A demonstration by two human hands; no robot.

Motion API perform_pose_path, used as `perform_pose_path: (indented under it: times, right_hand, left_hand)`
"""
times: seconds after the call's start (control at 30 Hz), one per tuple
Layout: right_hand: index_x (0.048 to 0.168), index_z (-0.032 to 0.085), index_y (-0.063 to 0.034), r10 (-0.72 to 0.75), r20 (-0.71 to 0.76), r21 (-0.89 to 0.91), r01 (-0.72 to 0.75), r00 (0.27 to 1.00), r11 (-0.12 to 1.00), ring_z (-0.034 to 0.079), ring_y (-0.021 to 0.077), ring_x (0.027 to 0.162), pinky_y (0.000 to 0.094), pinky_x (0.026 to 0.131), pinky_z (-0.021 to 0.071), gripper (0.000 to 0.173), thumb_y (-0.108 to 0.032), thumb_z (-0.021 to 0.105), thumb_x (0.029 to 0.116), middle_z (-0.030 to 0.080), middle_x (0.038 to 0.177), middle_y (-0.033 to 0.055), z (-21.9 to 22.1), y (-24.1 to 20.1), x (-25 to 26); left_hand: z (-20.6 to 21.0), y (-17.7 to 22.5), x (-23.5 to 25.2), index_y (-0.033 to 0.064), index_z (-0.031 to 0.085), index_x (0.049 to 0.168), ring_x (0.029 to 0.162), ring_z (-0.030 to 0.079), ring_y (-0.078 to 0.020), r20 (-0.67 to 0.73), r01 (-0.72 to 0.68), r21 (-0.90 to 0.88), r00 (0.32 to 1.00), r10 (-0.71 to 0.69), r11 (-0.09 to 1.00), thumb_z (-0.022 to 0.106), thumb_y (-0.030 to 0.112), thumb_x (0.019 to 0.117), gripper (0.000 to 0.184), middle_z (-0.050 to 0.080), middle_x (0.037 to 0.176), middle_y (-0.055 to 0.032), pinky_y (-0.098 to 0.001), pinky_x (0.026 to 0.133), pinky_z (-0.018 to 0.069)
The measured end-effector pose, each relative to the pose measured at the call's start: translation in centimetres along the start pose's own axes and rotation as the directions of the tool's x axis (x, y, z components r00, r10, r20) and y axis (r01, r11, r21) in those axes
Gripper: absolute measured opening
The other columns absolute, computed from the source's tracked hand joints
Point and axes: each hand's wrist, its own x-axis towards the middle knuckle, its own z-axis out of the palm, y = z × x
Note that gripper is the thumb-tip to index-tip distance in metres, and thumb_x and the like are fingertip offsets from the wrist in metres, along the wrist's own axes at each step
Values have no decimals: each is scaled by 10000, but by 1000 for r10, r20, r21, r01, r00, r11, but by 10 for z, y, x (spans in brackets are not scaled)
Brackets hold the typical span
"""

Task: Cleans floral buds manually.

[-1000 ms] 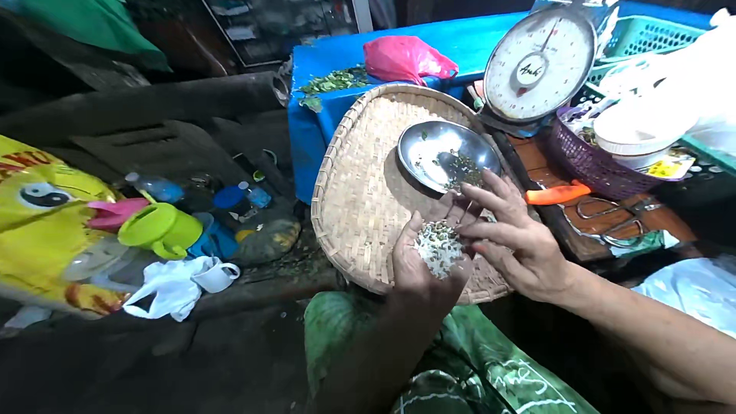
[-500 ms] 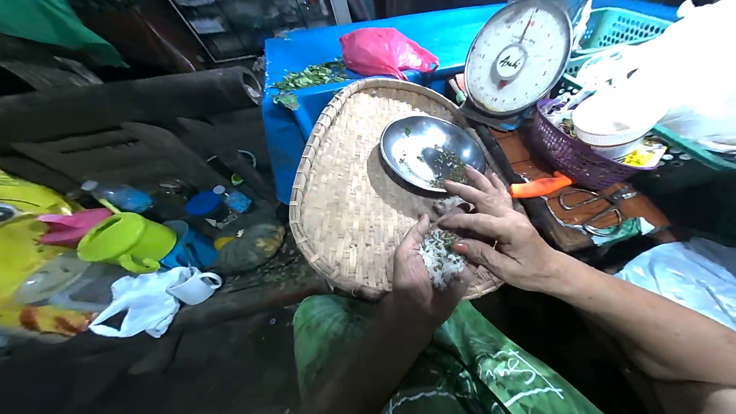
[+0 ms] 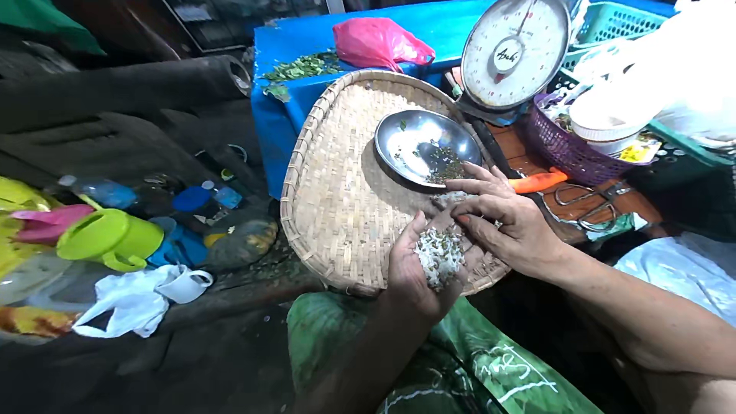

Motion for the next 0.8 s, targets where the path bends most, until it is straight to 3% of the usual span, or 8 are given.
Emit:
perform_pose_path:
  times: [0.1, 0.23, 0.3, 0.43, 0.53, 0.67, 0.8]
  right_hand:
    - [999, 784, -100, 22, 32, -15, -21, 999, 1000, 436, 330, 1455, 655, 1226, 174, 279, -235, 540, 1024, 696, 1304, 74, -1, 0, 0]
    - [982, 780, -118, 39, 45, -78, -35, 998, 996, 427, 319, 1459, 695, 1210, 123, 270, -354, 650, 977, 685, 1321, 61, 3, 0, -1]
    - [976, 778, -111, 39, 44, -86, -35, 998, 996, 437, 313, 1453, 697, 1209, 128, 229, -296, 643, 974, 691, 1310, 57, 3, -1, -2]
    - [983, 771, -78, 14, 15, -88, -13, 1000, 996, 520, 272, 1395, 631, 1220, 221, 262, -119, 511, 974, 713, 1267, 71, 3, -1, -2]
    - [1014, 763, -54, -30, 1, -90, 30, 1000, 996, 521, 282, 1395, 618, 1222, 241, 278, -85, 490, 976, 695, 1299, 105, 4, -1, -3]
    - [1095, 767, -77, -64, 25, -95, 66, 998, 993, 514, 294, 1400, 650, 1212, 242, 298, -259, 536, 1045, 681, 1324, 103, 7, -5, -4]
    - [1143, 759, -96, -23, 57, -130, 30, 998, 991, 536, 280, 1378, 670, 1195, 246, 365, -393, 582, 1024, 697, 1300, 70, 10, -5, -4]
  left_hand:
    - [-3, 1, 1, 18, 578, 1283, 1090, 662, -301, 34, 14, -14, 999, -14, 1000, 269, 415, 1052, 553, 655, 1163, -184, -467, 957, 549]
    - [-4, 0, 1, 21, 615, 1191, 952, 695, -247, 48, -19, -7, 999, 19, 1000, 271, 424, 1053, 548, 681, 1038, -160, -405, 835, 592]
    - [-4, 0, 1, 28, 612, 1203, 973, 688, -244, 54, -16, -6, 998, 17, 1000, 256, 415, 1055, 547, 677, 1052, -151, -409, 856, 585]
    - [-1, 0, 1, 41, 578, 1265, 1069, 665, -278, 17, -6, 22, 1000, 6, 1000, 233, 426, 1059, 556, 659, 1128, -156, -445, 930, 558]
    - [-2, 0, 1, 40, 585, 1260, 1084, 663, -279, 30, -3, 24, 1000, 3, 1000, 228, 436, 1056, 570, 665, 1136, -160, -446, 954, 545]
    - [-4, -1, 0, 38, 614, 1136, 933, 694, -224, 57, -30, 34, 998, 28, 999, 281, 428, 1053, 519, 679, 1018, -149, -380, 821, 587]
    - [-3, -3, 0, 61, 615, 1001, 831, 698, -197, 39, -41, 59, 998, 39, 997, 289, 401, 1059, 475, 675, 892, -120, -355, 758, 595]
